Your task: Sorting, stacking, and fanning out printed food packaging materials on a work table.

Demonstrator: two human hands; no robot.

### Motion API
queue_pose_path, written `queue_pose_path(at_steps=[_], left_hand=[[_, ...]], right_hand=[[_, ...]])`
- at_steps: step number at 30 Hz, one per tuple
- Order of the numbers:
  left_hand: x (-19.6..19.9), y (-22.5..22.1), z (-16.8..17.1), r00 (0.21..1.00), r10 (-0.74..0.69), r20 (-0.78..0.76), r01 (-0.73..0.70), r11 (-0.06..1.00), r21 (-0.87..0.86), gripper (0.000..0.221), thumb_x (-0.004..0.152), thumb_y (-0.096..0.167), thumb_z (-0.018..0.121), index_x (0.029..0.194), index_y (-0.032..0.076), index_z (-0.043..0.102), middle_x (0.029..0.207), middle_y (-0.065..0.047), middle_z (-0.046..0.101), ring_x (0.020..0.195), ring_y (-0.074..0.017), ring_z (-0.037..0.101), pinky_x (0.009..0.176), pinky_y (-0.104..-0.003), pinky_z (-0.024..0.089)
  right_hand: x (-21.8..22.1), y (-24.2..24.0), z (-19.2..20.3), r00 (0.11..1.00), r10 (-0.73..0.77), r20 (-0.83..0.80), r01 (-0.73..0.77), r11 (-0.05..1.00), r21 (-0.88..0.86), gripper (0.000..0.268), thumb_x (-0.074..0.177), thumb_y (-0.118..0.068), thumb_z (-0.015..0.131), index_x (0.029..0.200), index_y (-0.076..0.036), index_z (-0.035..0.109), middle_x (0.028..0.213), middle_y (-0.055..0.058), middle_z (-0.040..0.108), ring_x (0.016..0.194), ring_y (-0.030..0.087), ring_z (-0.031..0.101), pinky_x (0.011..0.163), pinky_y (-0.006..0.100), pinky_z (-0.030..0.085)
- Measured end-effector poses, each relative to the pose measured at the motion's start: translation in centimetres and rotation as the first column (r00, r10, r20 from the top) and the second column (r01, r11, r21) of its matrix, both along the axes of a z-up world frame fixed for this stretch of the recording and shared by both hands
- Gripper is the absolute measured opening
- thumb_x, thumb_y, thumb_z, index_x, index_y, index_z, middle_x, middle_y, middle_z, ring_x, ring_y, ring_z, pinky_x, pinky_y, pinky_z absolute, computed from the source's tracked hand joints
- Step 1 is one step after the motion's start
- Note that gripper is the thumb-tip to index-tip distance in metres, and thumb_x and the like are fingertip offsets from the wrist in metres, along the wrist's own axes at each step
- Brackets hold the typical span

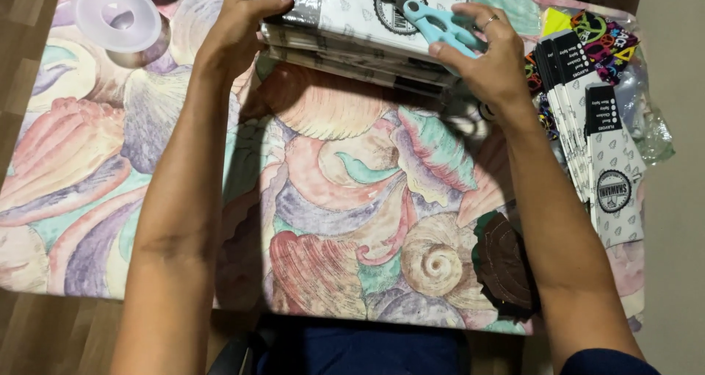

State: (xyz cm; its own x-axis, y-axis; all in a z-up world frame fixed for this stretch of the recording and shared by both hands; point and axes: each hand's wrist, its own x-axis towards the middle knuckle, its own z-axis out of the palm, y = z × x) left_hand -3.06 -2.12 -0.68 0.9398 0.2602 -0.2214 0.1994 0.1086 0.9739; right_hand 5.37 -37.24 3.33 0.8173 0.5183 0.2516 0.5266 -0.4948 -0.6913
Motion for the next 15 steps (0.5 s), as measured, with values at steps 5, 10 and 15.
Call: queue_pose_path(at_steps=[5,10,15], left_hand=[[-0.5,-0.2,-1.0,0.998,0.034,0.045,-0.033,0.999,-0.040,0.042,0.079,0.034,0.077,0.111,0.017,0.057,0.108,0.002,0.069,0.108,-0.0157,0.066,0.094,-0.033,0.044],[-0.3,-0.6,-1.0,0.998,0.067,0.003,-0.067,0.998,-0.004,0.050,0.074,0.043,0.076,0.109,0.016,0.053,0.108,0.001,0.066,0.105,-0.0162,0.062,0.090,-0.032,0.042],[-0.2,-0.5,-1.5,0.995,0.026,0.093,-0.024,0.999,-0.029,0.058,0.076,0.043,0.076,0.122,0.013,0.056,0.114,0.000,0.070,0.109,-0.0181,0.066,0.092,-0.032,0.049]], right_hand=[[0.4,-0.5,-0.5,0.949,0.009,0.315,0.089,0.951,-0.295,0.075,0.078,-0.047,0.095,0.133,-0.005,0.067,0.138,0.021,0.042,0.128,0.039,0.038,0.104,0.064,0.042],[-0.1,0.1,2.3,0.999,-0.048,0.025,0.052,0.981,-0.186,0.079,0.076,-0.025,0.095,0.140,0.000,0.056,0.123,0.021,0.041,0.117,0.038,0.055,0.101,0.048,0.057],[1.4,4.5,-0.5,0.922,-0.128,0.365,0.122,0.992,0.039,0.063,0.074,-0.038,0.096,0.121,-0.006,0.067,0.129,0.018,0.043,0.123,0.034,0.041,0.099,0.048,0.049]])
